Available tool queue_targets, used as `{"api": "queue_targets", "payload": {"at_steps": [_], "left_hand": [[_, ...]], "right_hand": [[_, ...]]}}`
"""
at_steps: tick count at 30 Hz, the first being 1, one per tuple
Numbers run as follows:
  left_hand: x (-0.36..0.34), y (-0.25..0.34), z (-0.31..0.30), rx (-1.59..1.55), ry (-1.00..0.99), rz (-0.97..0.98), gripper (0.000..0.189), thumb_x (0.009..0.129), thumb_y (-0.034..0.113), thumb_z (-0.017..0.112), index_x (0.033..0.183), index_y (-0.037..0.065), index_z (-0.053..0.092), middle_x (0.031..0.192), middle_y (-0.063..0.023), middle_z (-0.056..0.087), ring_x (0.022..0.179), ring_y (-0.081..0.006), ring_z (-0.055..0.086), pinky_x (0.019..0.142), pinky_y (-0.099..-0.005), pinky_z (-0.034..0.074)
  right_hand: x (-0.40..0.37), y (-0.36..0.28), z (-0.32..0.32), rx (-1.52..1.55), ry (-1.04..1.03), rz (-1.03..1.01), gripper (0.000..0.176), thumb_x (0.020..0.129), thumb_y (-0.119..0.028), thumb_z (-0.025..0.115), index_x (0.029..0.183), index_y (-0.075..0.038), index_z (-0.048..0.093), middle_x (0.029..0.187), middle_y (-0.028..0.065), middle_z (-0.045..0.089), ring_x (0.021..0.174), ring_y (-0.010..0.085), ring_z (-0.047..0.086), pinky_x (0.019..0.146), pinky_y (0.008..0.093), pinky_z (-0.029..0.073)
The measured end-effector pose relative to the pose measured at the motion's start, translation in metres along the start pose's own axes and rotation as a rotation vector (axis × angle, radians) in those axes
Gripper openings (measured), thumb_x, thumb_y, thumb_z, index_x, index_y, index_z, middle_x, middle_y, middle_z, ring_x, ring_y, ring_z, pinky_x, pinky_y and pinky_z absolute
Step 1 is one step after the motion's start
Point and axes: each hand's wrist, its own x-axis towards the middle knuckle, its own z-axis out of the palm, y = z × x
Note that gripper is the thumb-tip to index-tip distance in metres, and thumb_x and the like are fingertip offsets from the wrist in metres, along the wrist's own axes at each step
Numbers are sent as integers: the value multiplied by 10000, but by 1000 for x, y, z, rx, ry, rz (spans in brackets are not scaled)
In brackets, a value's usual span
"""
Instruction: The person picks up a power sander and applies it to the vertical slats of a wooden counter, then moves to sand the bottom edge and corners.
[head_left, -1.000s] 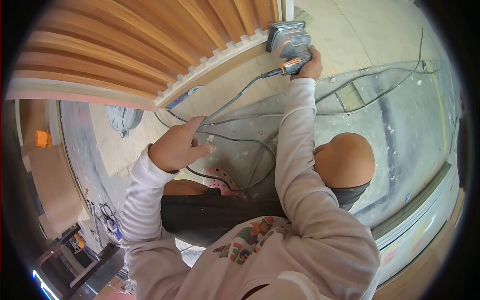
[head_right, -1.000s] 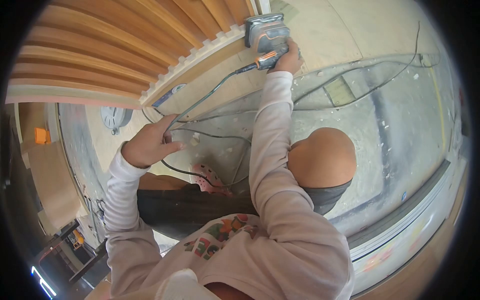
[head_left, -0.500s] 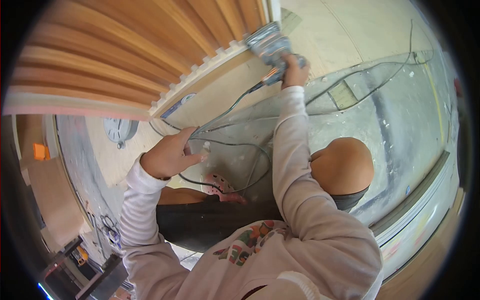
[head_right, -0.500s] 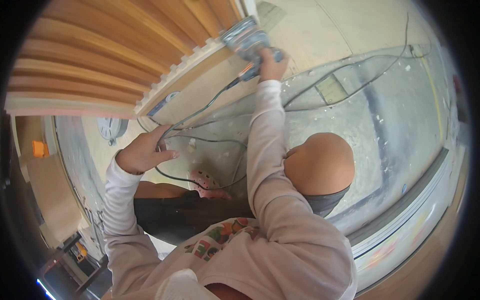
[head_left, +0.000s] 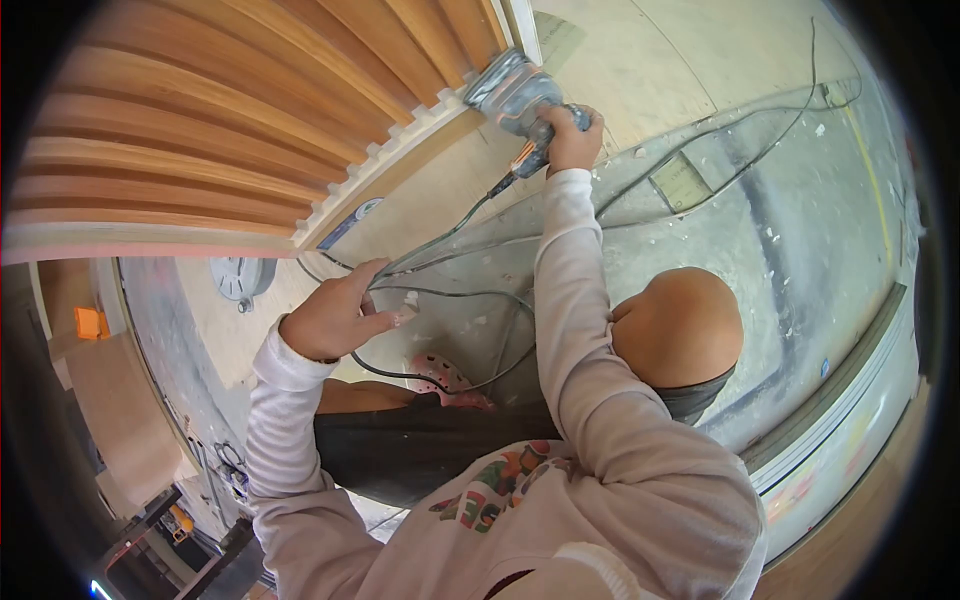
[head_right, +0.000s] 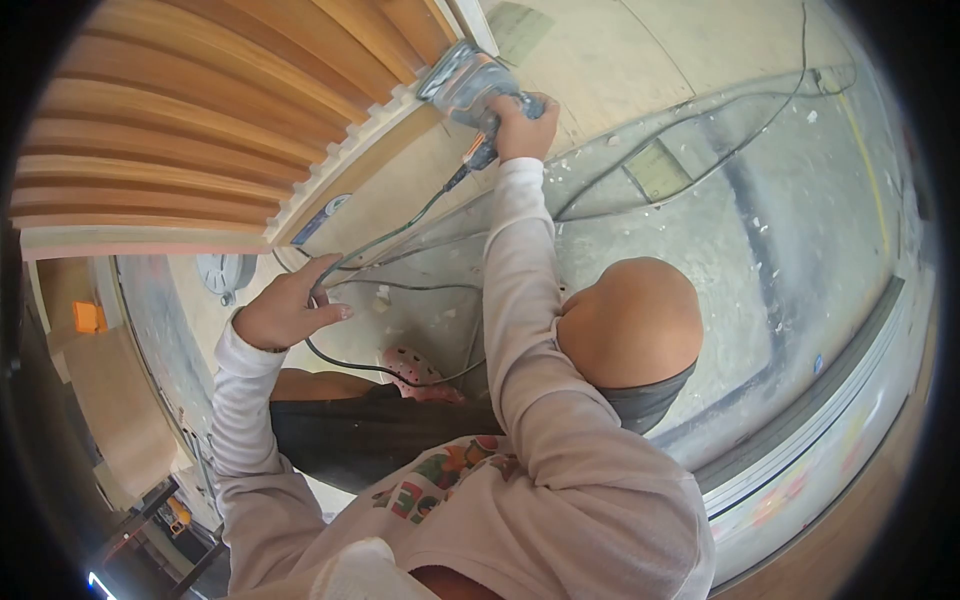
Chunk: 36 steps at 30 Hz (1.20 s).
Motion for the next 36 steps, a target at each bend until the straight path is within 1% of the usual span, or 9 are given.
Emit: {"api": "queue_targets", "payload": {"at_steps": [3,5,8,15,17,22,30,33,36], "left_hand": [[-2,-1,-1,20,31,7,714,802,290,709,1353,-32,388,775,-151,616,697,-235,609,654,-321,490],[-3,-3,-2,32,43,17,718,803,289,707,1349,-45,383,762,-156,614,695,-235,610,651,-322,490],[-6,-3,-1,22,54,38,720,806,285,704,1349,-53,375,761,-157,616,678,-230,607,643,-317,488],[-14,-2,2,-83,103,85,718,803,262,708,1351,-51,365,744,-139,621,644,-220,605,622,-308,485],[-14,-3,2,-81,121,68,730,777,293,716,1327,-56,387,744,-179,626,674,-281,632,622,-339,496],[-14,-5,1,0,213,35,837,771,312,715,1392,-43,282,850,-241,627,801,-318,636,727,-376,495],[9,-30,-2,-95,202,-4,786,780,371,695,1337,-75,367,993,-276,638,940,-351,638,840,-377,479],[21,-47,5,-113,192,35,722,811,346,684,1361,-12,381,866,-181,634,781,-239,624,706,-331,484],[23,-51,5,-101,147,11,715,811,347,682,1350,-21,390,871,-185,635,778,-243,626,703,-335,484]], "right_hand": [[14,-2,5,63,112,64,532,564,-128,763,998,49,513,866,133,591,771,217,578,696,332,500],[23,-1,6,442,150,317,462,602,-98,730,985,68,533,859,146,593,765,250,600,692,357,519],[38,7,2,573,134,391,372,652,-92,685,950,90,558,861,174,603,755,294,625,675,389,538],[58,-4,-1,556,226,310,366,721,-136,625,982,118,579,920,213,616,748,333,641,623,459,556],[60,-1,-3,517,218,310,389,737,-151,611,1011,122,567,942,205,616,749,343,642,629,472,559],[25,-4,-9,408,-37,482,366,770,-188,599,1041,56,568,960,175,615,778,331,651,629,492,562],[-39,-14,5,109,-451,677,399,826,-281,607,1123,-20,556,978,148,650,823,295,669,632,470,580],[-52,-11,11,29,-520,727,393,819,-271,634,1108,-12,572,940,151,665,778,282,677,583,449,581],[-67,-3,16,-47,-608,773,410,820,-308,635,1109,-23,573,937,144,676,765,261,687,559,425,588]]}}
